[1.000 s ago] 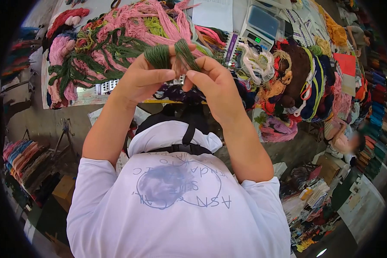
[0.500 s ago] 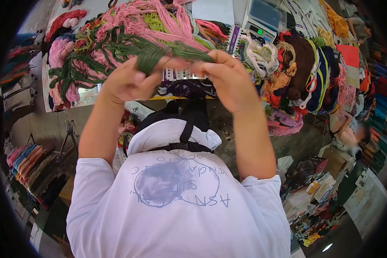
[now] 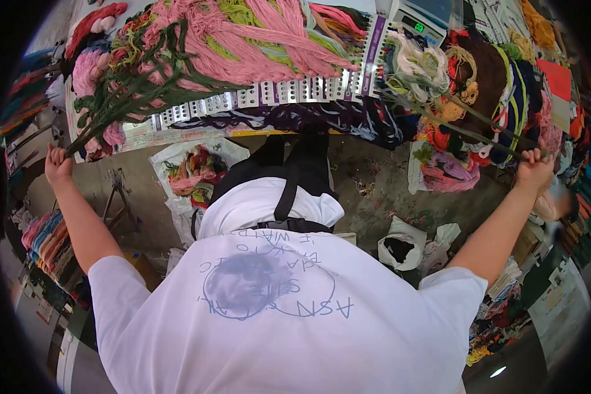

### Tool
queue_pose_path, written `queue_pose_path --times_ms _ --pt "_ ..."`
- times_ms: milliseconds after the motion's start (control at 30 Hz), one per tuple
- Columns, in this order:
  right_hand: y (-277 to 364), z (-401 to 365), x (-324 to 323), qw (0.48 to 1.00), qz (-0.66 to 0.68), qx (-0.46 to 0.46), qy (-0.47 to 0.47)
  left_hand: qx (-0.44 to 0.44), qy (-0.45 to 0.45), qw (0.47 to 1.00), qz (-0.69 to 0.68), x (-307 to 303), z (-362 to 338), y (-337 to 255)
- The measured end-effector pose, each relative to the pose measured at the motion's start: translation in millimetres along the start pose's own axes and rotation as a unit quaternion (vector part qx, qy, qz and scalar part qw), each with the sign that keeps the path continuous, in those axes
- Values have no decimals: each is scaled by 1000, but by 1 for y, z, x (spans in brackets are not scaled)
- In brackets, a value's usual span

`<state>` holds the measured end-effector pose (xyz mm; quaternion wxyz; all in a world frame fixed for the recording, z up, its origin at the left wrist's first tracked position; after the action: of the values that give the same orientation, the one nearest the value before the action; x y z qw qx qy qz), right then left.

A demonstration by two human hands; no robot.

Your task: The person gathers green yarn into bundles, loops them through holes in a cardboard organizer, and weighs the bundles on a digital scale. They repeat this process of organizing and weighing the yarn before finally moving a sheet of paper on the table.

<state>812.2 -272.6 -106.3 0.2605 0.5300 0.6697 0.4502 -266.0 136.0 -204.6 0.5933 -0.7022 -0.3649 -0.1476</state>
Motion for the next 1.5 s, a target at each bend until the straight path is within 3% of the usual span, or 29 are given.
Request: queue_pose_path --times_ms 33,67,100,133,167,200,233,267,300,333,400,433,500,533,667,700,767,800,867,967,1067,1133,1200,1233,1267,1333,1367,1433,1500 --pt "-7 -21 27 997 -66 -29 -9 8 35 999 36 46 -25 30" --pt "-26 -22 44 991 -122 -16 42 7 32 999 39 130 -86 92" --pt "-63 -60 95 987 -163 -18 -5 74 -129 955 258 203 -138 154" --pt "-105 -69 117 976 -186 40 107 -144 126 975 115 142 -104 175" --pt "-153 -78 143 971 -211 53 96 -171 159 950 207 141 -117 226" --pt "-204 -95 168 954 -269 78 103 -220 85 937 257 146 -139 278" --pt "-249 -109 191 923 -296 64 238 -236 105 918 301 157 -161 327" --pt "-304 -112 202 917 -273 147 253 -317 138 865 365 163 -179 367" --pt "-339 -131 228 897 -332 172 237 -347 139 861 344 154 -194 407" --pt "-400 -146 256 866 -408 125 260 -353 165 795 464 152 -213 458" --pt "-454 -155 272 850 -441 82 275 -214 224 783 540 146 -219 502" --pt "-465 -161 280 849 -451 34 274 -217 217 786 537 146 -220 508" --pt "-474 -165 288 833 -499 24 237 -243 143 815 506 143 -219 513" --pt "-478 -165 290 839 -501 38 208 -242 113 856 442 142 -220 513" --pt "-482 -170 290 858 -491 52 139 -288 48 884 366 144 -223 511" --pt "-484 -171 288 855 -495 54 142 -299 69 879 364 145 -222 511" --pt "-480 -176 290 830 -517 -114 174 -318 100 866 372 137 -220 514" --pt "-481 -178 288 829 -519 -113 176 -320 97 866 371 136 -217 515" --pt "-477 -186 289 796 -502 -232 245 -309 118 860 388 136 -216 517" --pt "-473 -194 285 775 -504 -246 291 -305 121 862 387 136 -213 516" --pt "-474 -193 280 794 -495 -193 295 -271 118 868 400 132 -213 522" --pt "-468 -189 278 792 -497 -183 303 -223 138 857 444 135 -209 512" --pt "-458 -184 275 786 -503 -202 298 -105 175 719 665 147 -198 480" --pt "-450 -183 275 750 -546 -233 292 -63 149 735 658 129 -184 470" --pt "-447 -179 274 751 -544 -234 293 29 117 732 671 113 -170 454" --pt "-446 -175 272 675 -633 -269 268 -79 -19 900 428 103 -162 433" --pt "-447 -174 273 657 -652 -273 261 -79 -21 900 429 102 -164 426" --pt "-450 -171 275 645 -657 -291 260 -194 -76 951 230 101 -166 424" --pt "-450 -169 276 636 -662 -303 256 -219 -14 965 142 114 -174 427"
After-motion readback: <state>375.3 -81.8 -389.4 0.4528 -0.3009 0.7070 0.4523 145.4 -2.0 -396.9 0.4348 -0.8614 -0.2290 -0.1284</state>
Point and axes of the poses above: each hand's wrist, its own z-axis towards the middle knuckle, its own x-axis out of the palm, y = z × x, the point moved 3 cm from there along z, towards the middle knuckle, and after that the axes turned 11 degrees about x, right-handed, at the moved point
